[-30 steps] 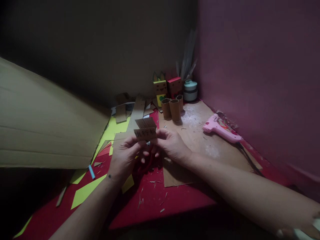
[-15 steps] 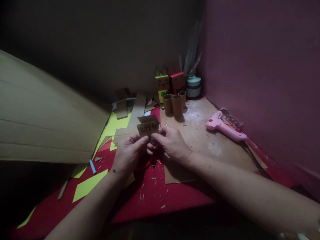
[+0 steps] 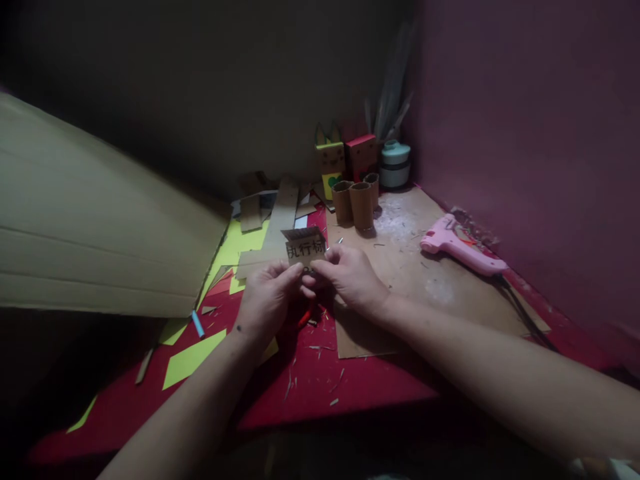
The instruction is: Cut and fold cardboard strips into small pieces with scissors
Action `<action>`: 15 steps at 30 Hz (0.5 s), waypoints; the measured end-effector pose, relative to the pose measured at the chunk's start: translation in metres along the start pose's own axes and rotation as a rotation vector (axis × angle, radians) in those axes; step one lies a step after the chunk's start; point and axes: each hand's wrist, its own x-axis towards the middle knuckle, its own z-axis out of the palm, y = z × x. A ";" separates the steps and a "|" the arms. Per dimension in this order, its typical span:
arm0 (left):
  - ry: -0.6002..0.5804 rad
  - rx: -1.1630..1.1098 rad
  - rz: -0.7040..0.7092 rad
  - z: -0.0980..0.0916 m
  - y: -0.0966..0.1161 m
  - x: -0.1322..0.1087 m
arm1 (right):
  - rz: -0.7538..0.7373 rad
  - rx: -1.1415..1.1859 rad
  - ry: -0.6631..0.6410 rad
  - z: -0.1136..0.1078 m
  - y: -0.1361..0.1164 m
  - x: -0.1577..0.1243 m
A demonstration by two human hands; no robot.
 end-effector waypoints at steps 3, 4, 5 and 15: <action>0.004 0.018 -0.013 0.001 0.002 -0.001 | 0.006 0.058 -0.051 0.000 0.001 0.000; 0.001 0.016 -0.015 0.001 0.002 -0.001 | 0.006 0.057 -0.054 -0.001 0.002 0.001; 0.002 0.008 -0.014 0.002 0.003 -0.002 | 0.002 0.044 -0.044 -0.001 0.003 0.001; 0.040 -0.086 0.027 0.004 -0.002 -0.001 | -0.022 -0.075 0.041 -0.004 0.004 0.002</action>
